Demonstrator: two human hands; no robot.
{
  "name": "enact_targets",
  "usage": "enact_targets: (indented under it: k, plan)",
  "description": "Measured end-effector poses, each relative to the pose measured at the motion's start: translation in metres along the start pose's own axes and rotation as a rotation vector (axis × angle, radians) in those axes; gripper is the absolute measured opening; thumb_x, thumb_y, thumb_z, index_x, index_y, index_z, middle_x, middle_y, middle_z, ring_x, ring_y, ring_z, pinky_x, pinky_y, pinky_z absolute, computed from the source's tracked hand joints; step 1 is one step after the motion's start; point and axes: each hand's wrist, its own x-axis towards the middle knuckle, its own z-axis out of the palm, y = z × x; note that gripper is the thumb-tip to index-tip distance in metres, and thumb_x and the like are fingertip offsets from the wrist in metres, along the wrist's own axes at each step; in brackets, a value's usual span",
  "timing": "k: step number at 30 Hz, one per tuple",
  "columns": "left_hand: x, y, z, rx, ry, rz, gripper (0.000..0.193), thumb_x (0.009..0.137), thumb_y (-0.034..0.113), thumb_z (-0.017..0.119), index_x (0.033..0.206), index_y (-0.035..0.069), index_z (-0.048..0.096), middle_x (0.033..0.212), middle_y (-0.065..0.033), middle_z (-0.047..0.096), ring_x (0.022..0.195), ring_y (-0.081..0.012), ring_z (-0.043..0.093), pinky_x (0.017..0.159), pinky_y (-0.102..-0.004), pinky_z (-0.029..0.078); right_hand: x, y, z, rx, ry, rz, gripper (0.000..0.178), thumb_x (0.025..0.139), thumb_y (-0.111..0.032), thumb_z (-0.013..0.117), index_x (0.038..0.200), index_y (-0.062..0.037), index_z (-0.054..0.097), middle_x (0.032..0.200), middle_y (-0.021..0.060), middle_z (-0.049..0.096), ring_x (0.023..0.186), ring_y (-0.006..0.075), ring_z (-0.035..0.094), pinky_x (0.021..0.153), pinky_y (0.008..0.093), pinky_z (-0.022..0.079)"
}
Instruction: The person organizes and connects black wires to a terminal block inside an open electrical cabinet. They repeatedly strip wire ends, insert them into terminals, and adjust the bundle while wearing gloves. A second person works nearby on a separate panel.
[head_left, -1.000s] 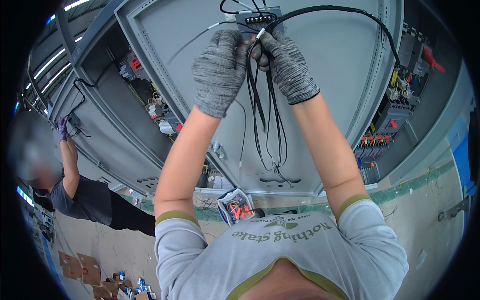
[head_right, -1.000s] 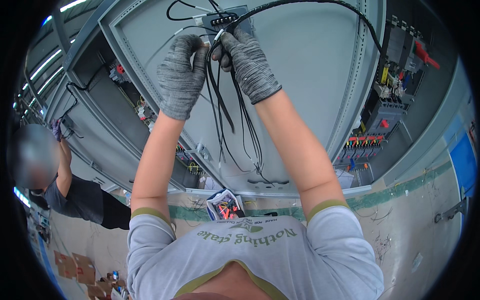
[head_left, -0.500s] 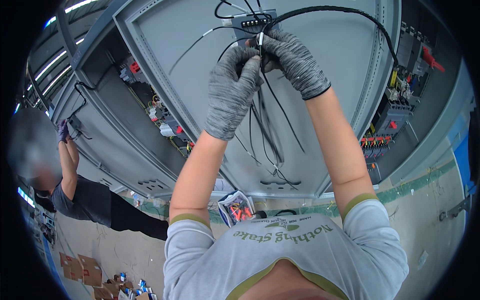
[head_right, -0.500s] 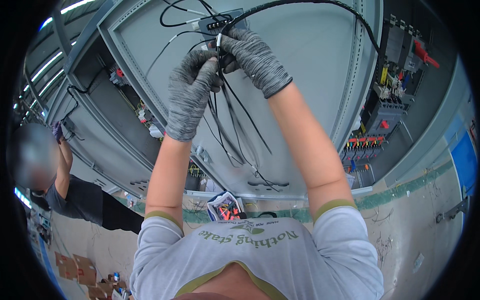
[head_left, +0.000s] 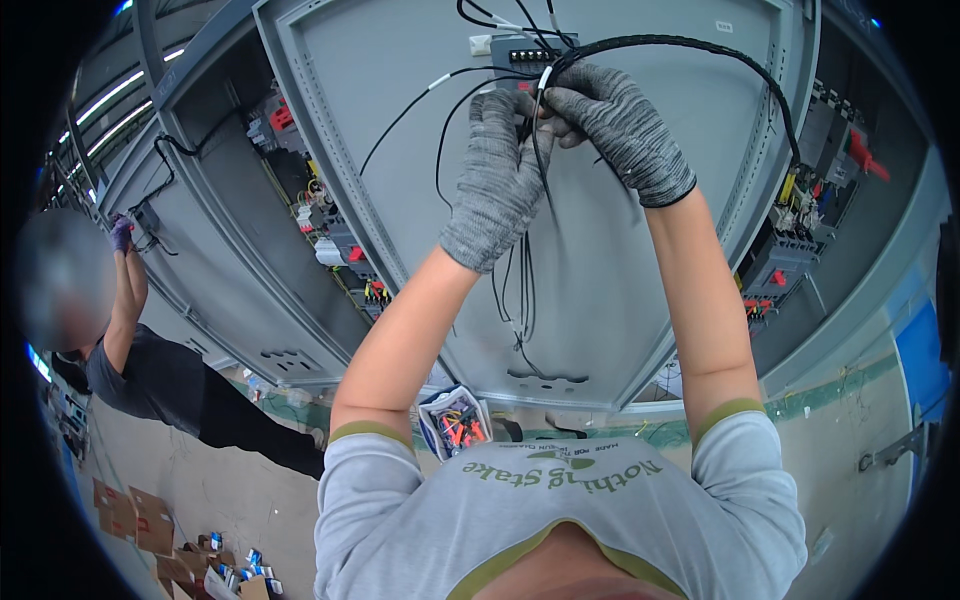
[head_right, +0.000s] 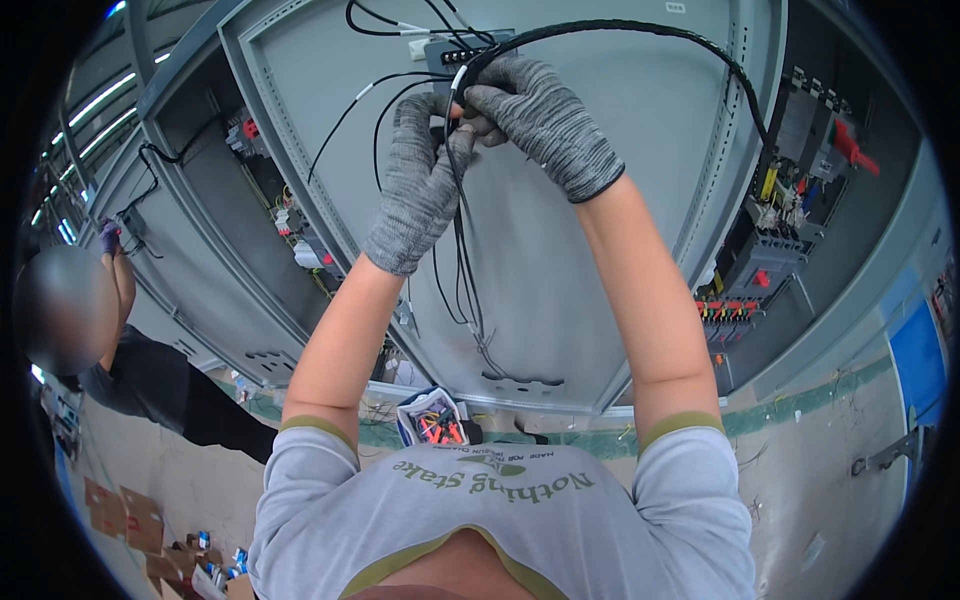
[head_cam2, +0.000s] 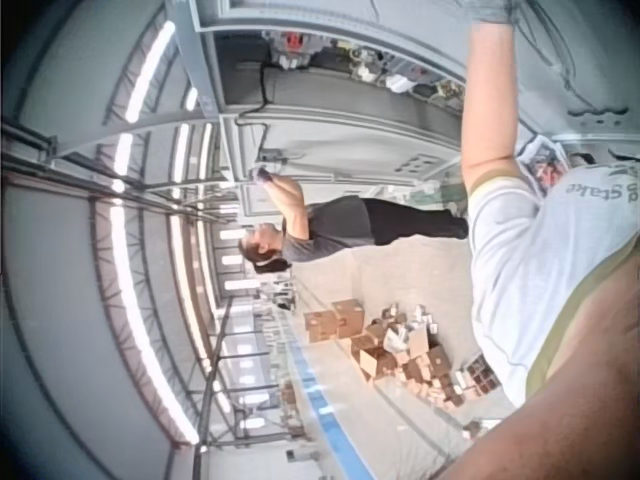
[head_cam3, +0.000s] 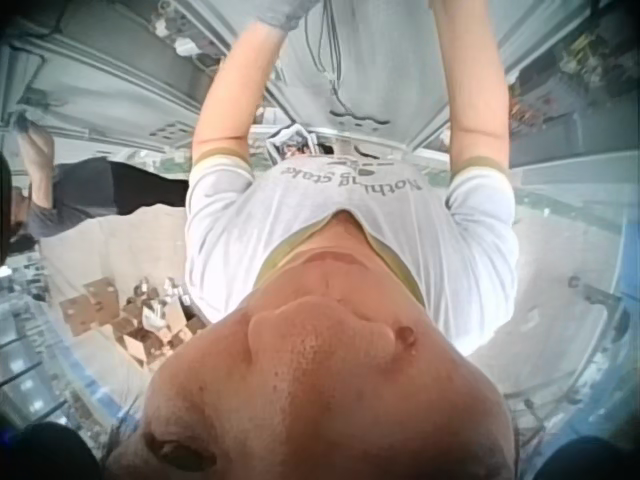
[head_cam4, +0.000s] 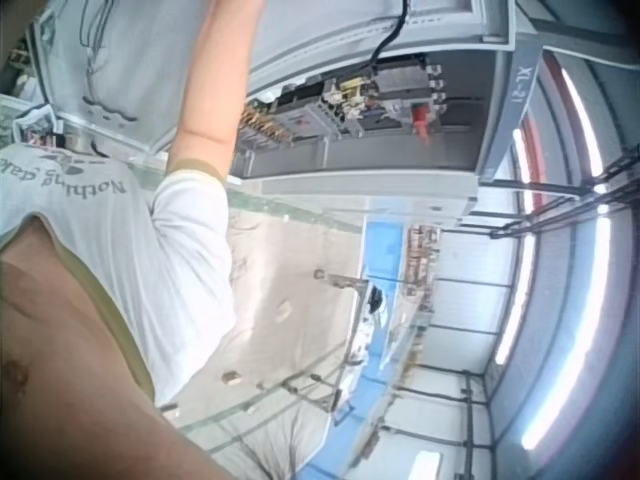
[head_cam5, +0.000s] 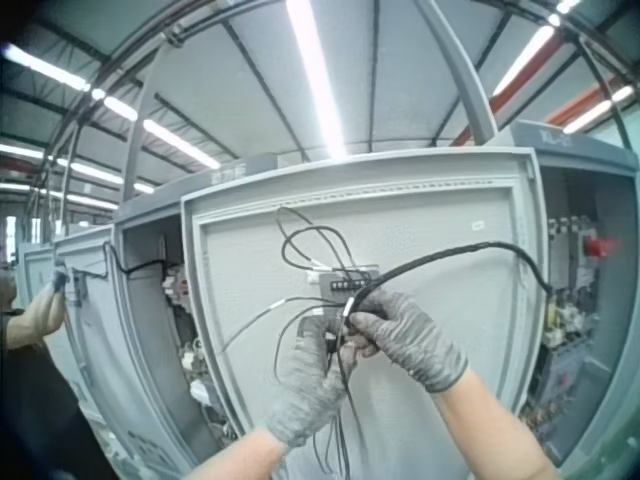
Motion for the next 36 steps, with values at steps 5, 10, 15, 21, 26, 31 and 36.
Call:
enact_targets:
  k: [5,10,15,21,26,31,36]
  plan:
    - [0.010,-0.003,0.007,-0.458,-0.051,-0.487,0.012,0.094,0.012,0.055,0.099,0.003,0.059,0.082,-0.0026,0.058,0.055,-0.0053,0.048,0.045,-0.0200,0.040,-0.001,0.001,0.001,-0.141,0.064,-0.014,0.016,0.089,-0.018,0.059,0.092,-0.0036,0.066,0.072,0.0022,0.063,0.058,0.0065,0.054,0.053,0.0239,0.047]
    - [0.018,-0.006,-0.008,-0.554,-0.135,-0.528,0.020,0.093,0.014,0.056,0.107,0.000,0.061,0.074,-0.0018,0.059,0.053,-0.0040,0.046,0.045,-0.0184,0.037,-0.005,0.007,0.000,-0.017,0.114,-0.052,0.016,0.089,-0.019,0.061,0.091,-0.0045,0.065,0.071,0.0023,0.062,0.056,0.0071,0.053,0.052,0.0235,0.047]
    - [0.024,-0.007,-0.025,-0.672,-0.275,-0.676,0.023,0.094,0.015,0.056,0.109,-0.002,0.059,0.079,-0.0069,0.063,0.057,-0.0096,0.055,0.050,-0.0212,0.046,-0.002,0.028,0.014,0.282,0.106,0.040,0.023,0.089,-0.022,0.064,0.097,-0.0009,0.063,0.075,0.0042,0.062,0.059,0.0096,0.057,0.054,0.0239,0.049]
    - [0.056,-0.013,-0.040,-0.742,-0.453,-0.669,0.031,0.094,0.016,0.057,0.117,-0.004,0.055,0.093,-0.0103,0.065,0.072,-0.0147,0.065,0.062,-0.0237,0.054,0.015,0.031,0.027,0.514,0.074,0.178,0.025,0.090,-0.023,0.063,0.103,-0.0024,0.061,0.079,0.0043,0.061,0.068,0.0146,0.060,0.057,0.0268,0.050]
    - [0.075,-0.037,-0.051,-0.683,-0.673,-0.597,0.036,0.090,0.019,0.062,0.118,-0.002,0.056,0.099,-0.0124,0.066,0.085,-0.0206,0.069,0.071,-0.0273,0.058,0.019,0.032,0.041,0.501,0.048,0.118,0.024,0.091,-0.019,0.060,0.108,-0.0025,0.061,0.079,0.0021,0.061,0.069,0.0143,0.061,0.059,0.0265,0.053]
    - [0.086,-0.017,-0.055,-0.343,-0.757,-0.556,0.030,0.081,0.023,0.072,0.104,0.005,0.066,0.092,-0.0074,0.068,0.080,-0.0188,0.067,0.077,-0.0312,0.055,0.013,0.032,0.041,-0.061,0.175,-0.050,0.025,0.092,-0.016,0.056,0.110,-0.0004,0.062,0.095,0.0089,0.068,0.080,0.0143,0.065,0.078,0.0258,0.052]
    - [0.092,-0.023,-0.046,-0.536,-0.750,-0.446,0.015,0.084,0.011,0.068,0.096,0.003,0.065,0.080,-0.0019,0.064,0.076,-0.0104,0.059,0.069,-0.0250,0.050,-0.006,0.039,0.040,0.126,0.147,-0.088,0.024,0.092,-0.014,0.056,0.111,-0.0001,0.062,0.093,0.0088,0.068,0.081,0.0160,0.066,0.078,0.0299,0.054]
